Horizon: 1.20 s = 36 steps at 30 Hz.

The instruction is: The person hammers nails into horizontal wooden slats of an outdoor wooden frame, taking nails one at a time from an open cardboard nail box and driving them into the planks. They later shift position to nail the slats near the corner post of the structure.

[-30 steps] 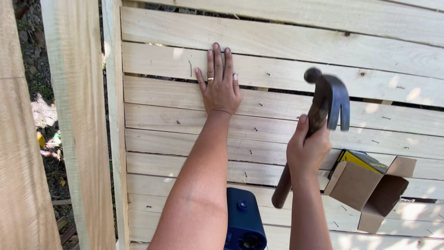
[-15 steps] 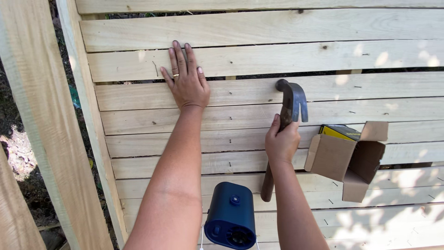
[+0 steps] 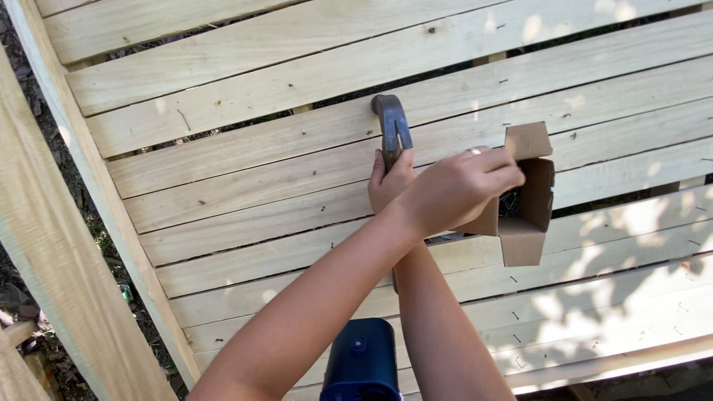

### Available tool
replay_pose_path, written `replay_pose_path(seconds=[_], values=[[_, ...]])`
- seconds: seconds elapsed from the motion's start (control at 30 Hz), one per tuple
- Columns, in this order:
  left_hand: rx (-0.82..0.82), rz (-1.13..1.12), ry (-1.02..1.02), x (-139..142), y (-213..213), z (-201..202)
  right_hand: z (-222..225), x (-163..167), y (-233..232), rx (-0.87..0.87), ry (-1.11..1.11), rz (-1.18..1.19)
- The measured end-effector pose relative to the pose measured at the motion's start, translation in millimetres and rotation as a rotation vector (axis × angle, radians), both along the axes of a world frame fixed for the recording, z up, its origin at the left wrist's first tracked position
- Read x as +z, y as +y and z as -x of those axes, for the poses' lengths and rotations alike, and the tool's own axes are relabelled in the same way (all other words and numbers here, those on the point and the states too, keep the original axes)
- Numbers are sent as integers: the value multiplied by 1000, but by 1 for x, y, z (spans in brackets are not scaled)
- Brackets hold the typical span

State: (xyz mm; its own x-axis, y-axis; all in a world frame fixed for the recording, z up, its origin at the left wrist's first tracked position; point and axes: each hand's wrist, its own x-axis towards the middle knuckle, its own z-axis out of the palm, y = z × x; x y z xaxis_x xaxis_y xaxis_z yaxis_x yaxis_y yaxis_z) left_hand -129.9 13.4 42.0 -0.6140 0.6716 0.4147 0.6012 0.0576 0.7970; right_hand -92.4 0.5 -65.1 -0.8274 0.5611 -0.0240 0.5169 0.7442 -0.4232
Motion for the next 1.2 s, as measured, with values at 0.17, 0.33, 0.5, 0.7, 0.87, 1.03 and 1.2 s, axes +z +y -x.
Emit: replay_pose_path(seconds=[0.17, 0.33, 0.5, 0.7, 0.87, 1.03, 1.2], values=[[-264, 704, 82, 1, 114, -5, -9, 19, 17, -8, -149, 212], [-267, 931, 181, -15, 152, -31, -10, 27, 26, 22, -188, 303], [-284, 1049, 267, -28, 157, -40, -11, 24, 27, 19, -228, 294], [-310, 1071, 297, -30, 158, -36, -8, 25, 21, 33, -177, 269], [-294, 1030, 305, -27, 152, -32, -7, 26, 16, 28, -181, 248], [-230, 914, 172, -20, 138, -38, -5, 25, 14, 27, -192, 241], [-128, 715, 155, -16, 120, -37, -3, 26, 12, 18, -187, 230]])
